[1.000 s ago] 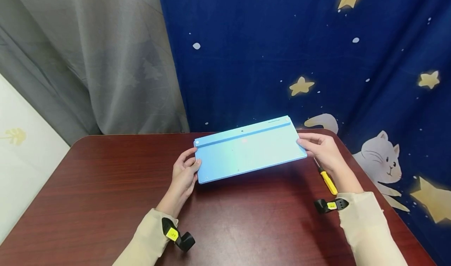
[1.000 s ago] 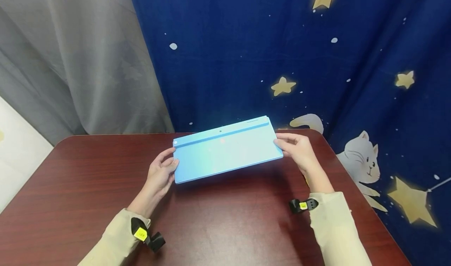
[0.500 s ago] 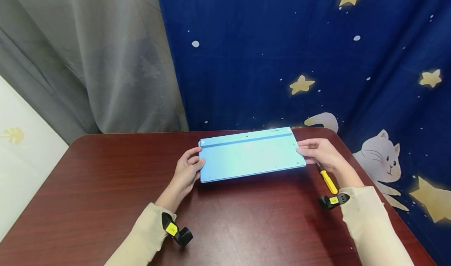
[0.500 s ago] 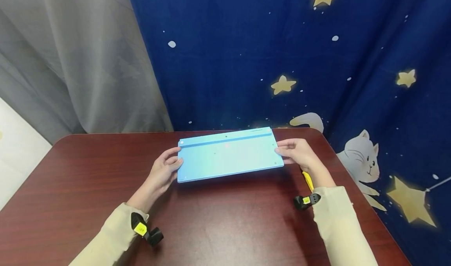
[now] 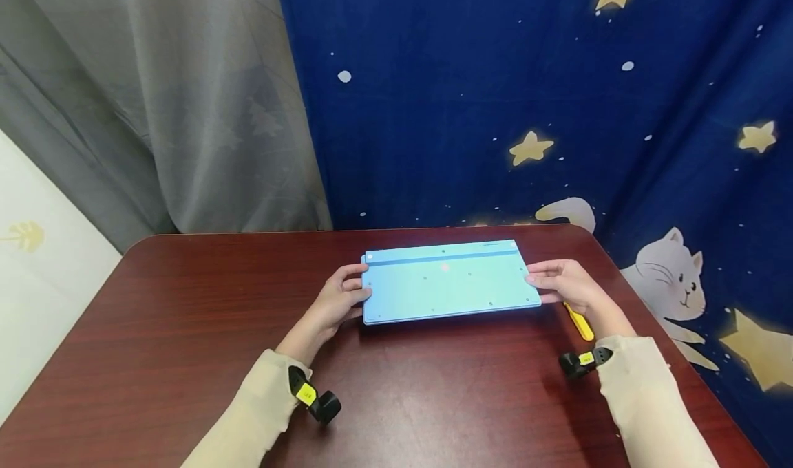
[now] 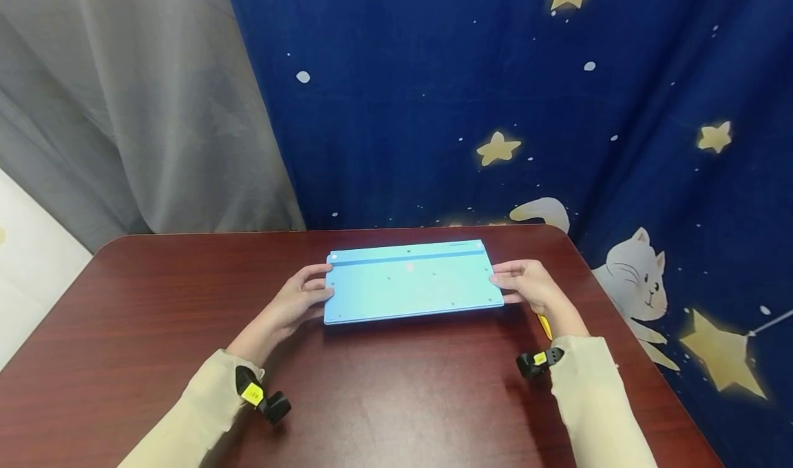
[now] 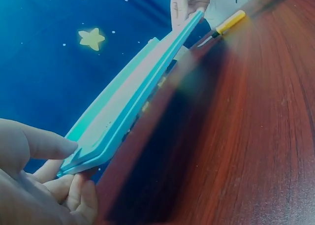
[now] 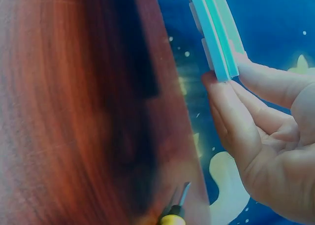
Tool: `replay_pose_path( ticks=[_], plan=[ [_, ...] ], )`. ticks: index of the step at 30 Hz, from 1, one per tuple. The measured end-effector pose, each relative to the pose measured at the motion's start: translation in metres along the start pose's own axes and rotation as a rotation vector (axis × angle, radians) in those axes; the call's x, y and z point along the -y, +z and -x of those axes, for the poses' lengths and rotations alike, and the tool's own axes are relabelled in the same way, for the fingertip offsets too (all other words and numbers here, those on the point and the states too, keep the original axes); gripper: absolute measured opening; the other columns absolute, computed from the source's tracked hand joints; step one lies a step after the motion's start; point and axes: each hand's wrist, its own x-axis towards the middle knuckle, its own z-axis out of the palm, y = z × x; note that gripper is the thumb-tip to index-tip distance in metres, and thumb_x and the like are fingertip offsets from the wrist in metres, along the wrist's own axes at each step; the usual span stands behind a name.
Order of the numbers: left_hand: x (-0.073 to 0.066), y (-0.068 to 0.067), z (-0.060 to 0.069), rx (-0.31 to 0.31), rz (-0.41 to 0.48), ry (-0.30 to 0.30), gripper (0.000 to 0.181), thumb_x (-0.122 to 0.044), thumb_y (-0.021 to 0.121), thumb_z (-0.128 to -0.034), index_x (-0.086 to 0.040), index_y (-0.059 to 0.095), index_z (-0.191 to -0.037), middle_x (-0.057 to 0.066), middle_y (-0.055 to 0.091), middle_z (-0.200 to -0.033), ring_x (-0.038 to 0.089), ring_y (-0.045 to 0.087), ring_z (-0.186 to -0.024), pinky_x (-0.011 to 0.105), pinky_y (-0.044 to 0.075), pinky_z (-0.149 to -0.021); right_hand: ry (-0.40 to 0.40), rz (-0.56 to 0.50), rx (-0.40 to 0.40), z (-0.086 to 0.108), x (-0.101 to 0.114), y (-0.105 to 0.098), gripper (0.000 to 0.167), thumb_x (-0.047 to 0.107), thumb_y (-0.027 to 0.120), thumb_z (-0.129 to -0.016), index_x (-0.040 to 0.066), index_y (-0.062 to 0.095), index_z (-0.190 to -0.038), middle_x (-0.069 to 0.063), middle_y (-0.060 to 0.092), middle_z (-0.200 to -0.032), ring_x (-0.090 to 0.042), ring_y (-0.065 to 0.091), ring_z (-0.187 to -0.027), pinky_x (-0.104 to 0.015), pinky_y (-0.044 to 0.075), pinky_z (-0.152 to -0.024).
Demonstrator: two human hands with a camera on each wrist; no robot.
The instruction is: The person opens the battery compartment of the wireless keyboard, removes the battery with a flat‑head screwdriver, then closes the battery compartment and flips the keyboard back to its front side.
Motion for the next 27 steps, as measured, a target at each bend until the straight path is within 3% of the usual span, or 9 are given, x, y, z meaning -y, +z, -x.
replay_pose_path(
  ticks=[5, 9, 17, 27],
  plan=[
    [0.005, 0.003, -0.003, 0.025, -0.088, 0.005, 0.046, 0.007, 0.052, -0.0874, -0.005, 0.040, -0.130, 0.018, 0.059, -0.109, 0.017, 0.059, -0.081, 0.035, 0.049, -0.076, 0.028, 0.008, 0.006, -0.001, -0.014, 0.003, 0.055, 0.019, 0.066, -0.086, -0.014, 0.045, -0.124, -0.010, 0.064, -0.100, -0.014, 0.063, -0.080, -0.033, 0.052, -0.072],
    [0.013, 0.006, -0.006, -0.007, -0.104, 0.023, 0.045, 0.010, 0.053, -0.0847, -0.001, 0.044, -0.128, 0.019, 0.059, -0.107, 0.017, 0.057, -0.081, 0.034, 0.048, -0.074, 0.057, 0.005, 0.003, -0.001, -0.023, 0.007, 0.054, 0.019, 0.065, -0.086, -0.013, 0.046, -0.124, -0.011, 0.063, -0.102, -0.013, 0.061, -0.082, -0.034, 0.052, -0.073],
    [0.027, 0.012, -0.010, -0.095, -0.225, 0.030, 0.041, 0.010, 0.059, -0.0801, 0.000, 0.055, -0.120, 0.019, 0.053, -0.114, 0.026, 0.051, -0.098, 0.028, 0.046, -0.075, 0.091, -0.016, -0.032, -0.002, -0.039, 0.014, 0.051, 0.014, 0.066, -0.085, -0.015, 0.048, -0.122, -0.011, 0.065, -0.099, -0.013, 0.063, -0.078, -0.035, 0.053, -0.070],
    [0.035, 0.016, -0.012, -0.134, -0.288, 0.032, 0.042, 0.012, 0.060, -0.0781, 0.002, 0.056, -0.118, 0.019, 0.054, -0.110, 0.027, 0.054, -0.095, 0.031, 0.046, -0.077, 0.115, 0.013, -0.075, -0.003, -0.046, 0.023, 0.045, 0.011, 0.066, -0.084, -0.015, 0.052, -0.119, -0.018, 0.063, -0.103, -0.015, 0.063, -0.078, -0.038, 0.053, -0.068]
  ],
)
